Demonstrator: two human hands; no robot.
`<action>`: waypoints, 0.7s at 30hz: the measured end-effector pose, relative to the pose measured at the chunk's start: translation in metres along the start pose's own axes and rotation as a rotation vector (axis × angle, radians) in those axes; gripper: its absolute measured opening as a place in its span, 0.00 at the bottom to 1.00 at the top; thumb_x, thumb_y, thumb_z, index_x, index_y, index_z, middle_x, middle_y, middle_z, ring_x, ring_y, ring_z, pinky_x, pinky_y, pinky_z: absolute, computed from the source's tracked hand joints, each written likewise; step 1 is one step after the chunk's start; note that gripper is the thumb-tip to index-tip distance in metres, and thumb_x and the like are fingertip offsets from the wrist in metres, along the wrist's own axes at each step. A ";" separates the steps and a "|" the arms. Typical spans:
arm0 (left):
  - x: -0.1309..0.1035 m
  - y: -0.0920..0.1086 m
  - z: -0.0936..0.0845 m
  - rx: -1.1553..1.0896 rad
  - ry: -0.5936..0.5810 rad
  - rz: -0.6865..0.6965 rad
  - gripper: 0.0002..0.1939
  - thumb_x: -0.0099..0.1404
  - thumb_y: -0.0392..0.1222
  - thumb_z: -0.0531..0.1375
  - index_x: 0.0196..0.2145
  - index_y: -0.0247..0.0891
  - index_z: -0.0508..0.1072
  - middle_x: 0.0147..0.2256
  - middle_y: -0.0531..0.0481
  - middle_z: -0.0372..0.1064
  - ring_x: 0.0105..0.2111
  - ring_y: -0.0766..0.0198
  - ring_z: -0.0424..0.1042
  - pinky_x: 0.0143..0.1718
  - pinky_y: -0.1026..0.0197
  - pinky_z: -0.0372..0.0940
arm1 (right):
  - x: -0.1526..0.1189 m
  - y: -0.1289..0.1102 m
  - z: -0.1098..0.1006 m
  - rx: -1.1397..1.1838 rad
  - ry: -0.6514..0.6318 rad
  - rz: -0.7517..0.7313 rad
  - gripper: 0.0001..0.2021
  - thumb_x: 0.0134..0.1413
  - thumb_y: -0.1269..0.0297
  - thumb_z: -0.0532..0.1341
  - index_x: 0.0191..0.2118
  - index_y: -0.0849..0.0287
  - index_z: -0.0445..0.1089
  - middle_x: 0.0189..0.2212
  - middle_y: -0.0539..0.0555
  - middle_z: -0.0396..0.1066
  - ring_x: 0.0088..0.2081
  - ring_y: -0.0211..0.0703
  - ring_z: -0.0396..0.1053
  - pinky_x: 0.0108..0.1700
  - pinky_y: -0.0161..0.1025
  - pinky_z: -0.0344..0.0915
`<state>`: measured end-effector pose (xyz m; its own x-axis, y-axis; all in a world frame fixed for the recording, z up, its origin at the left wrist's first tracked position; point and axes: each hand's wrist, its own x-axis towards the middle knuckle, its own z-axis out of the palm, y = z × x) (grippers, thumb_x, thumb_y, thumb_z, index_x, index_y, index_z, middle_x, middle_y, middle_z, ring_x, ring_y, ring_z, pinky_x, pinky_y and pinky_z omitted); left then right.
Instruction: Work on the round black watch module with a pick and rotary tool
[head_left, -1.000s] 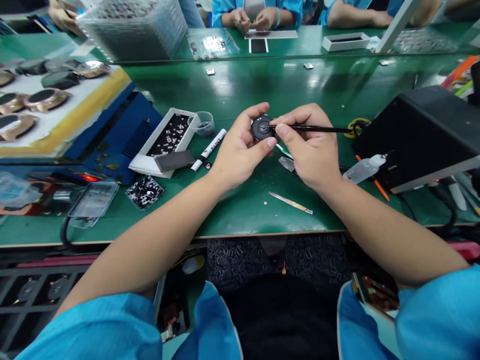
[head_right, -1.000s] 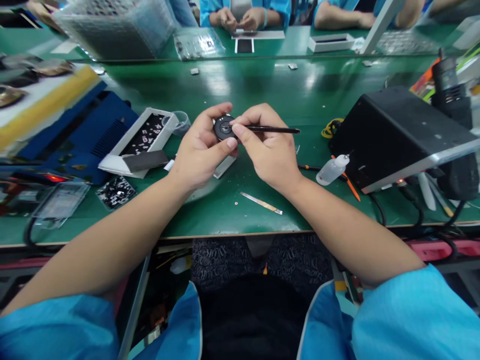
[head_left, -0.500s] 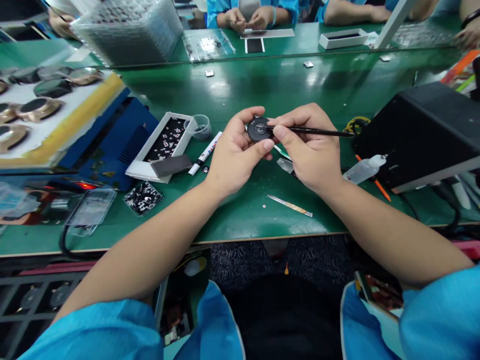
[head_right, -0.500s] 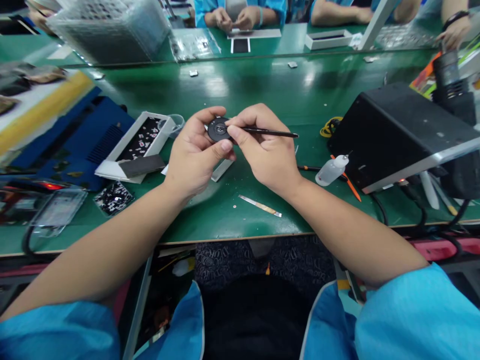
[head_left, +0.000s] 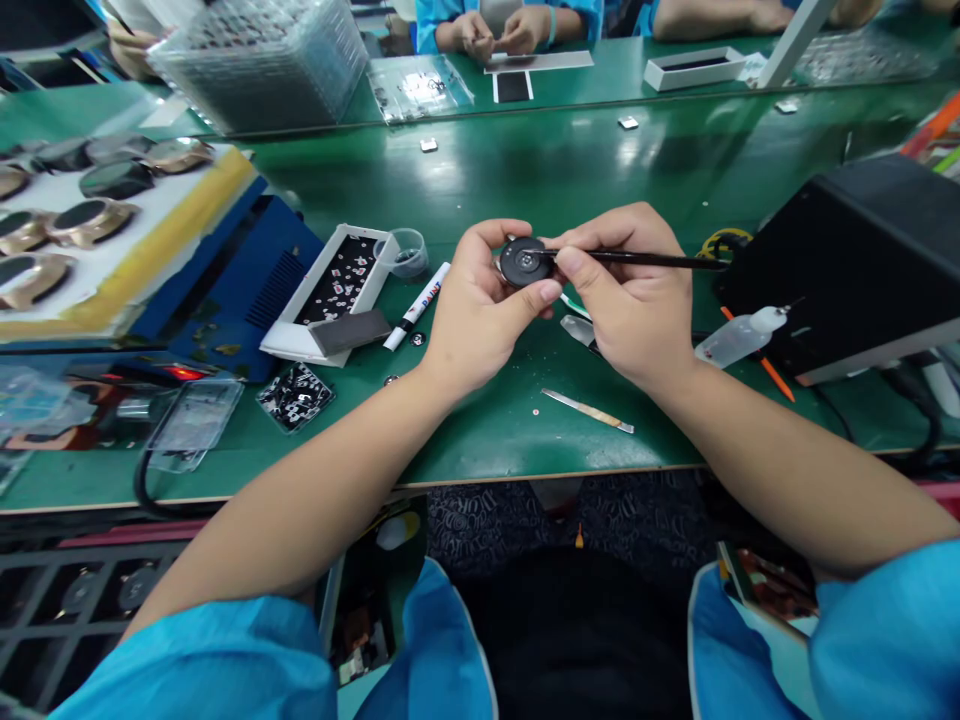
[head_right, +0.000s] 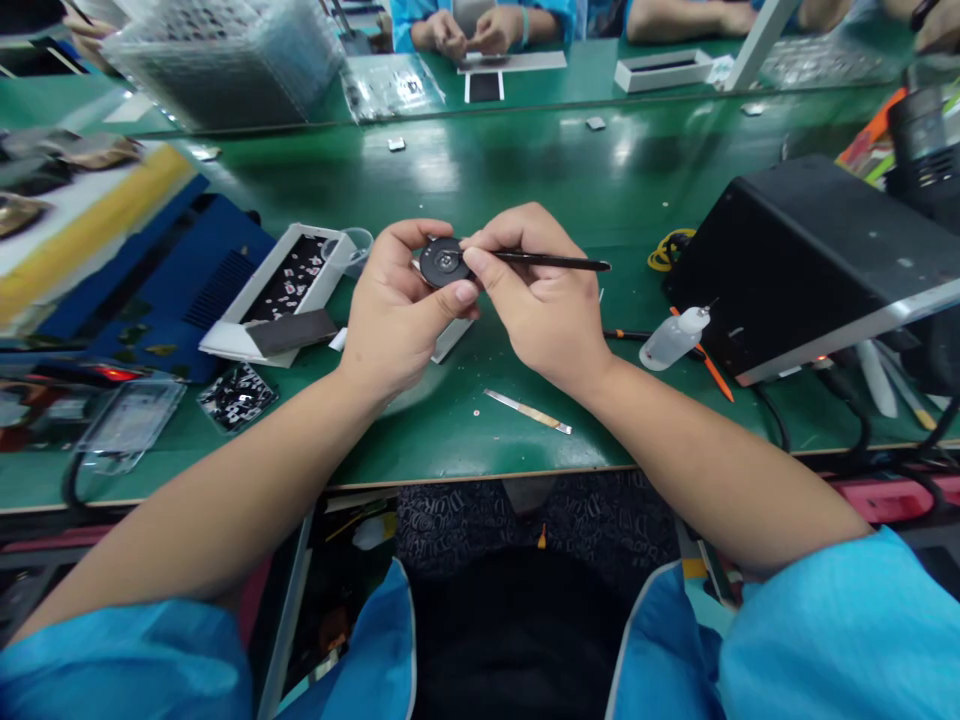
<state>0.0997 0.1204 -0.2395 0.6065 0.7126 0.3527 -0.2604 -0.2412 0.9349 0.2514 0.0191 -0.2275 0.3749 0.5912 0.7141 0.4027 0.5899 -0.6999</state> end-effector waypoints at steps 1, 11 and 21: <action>-0.001 0.001 0.000 0.000 -0.003 -0.004 0.52 0.52 0.81 0.84 0.59 0.50 0.69 0.56 0.47 0.78 0.45 0.59 0.83 0.39 0.57 0.81 | -0.001 0.000 0.000 -0.002 0.005 -0.008 0.14 0.75 0.42 0.77 0.43 0.45 0.87 0.44 0.51 0.87 0.50 0.49 0.86 0.56 0.51 0.85; 0.009 -0.034 -0.012 0.002 -0.143 0.317 0.40 0.71 0.68 0.80 0.64 0.50 0.64 0.56 0.49 0.78 0.40 0.65 0.85 0.38 0.62 0.81 | -0.002 0.007 0.003 -0.003 0.007 -0.190 0.05 0.78 0.55 0.75 0.47 0.48 0.87 0.44 0.50 0.86 0.48 0.45 0.87 0.52 0.45 0.85; 0.009 -0.039 -0.017 0.086 -0.144 0.310 0.41 0.72 0.69 0.79 0.67 0.53 0.63 0.50 0.50 0.75 0.45 0.57 0.87 0.41 0.58 0.84 | 0.000 0.012 0.003 0.009 0.143 -0.121 0.10 0.82 0.47 0.72 0.53 0.46 0.83 0.50 0.50 0.85 0.48 0.45 0.89 0.51 0.44 0.88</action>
<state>0.1030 0.1473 -0.2733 0.6095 0.4985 0.6164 -0.3881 -0.4903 0.7804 0.2540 0.0276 -0.2354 0.4392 0.4315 0.7880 0.4448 0.6576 -0.6081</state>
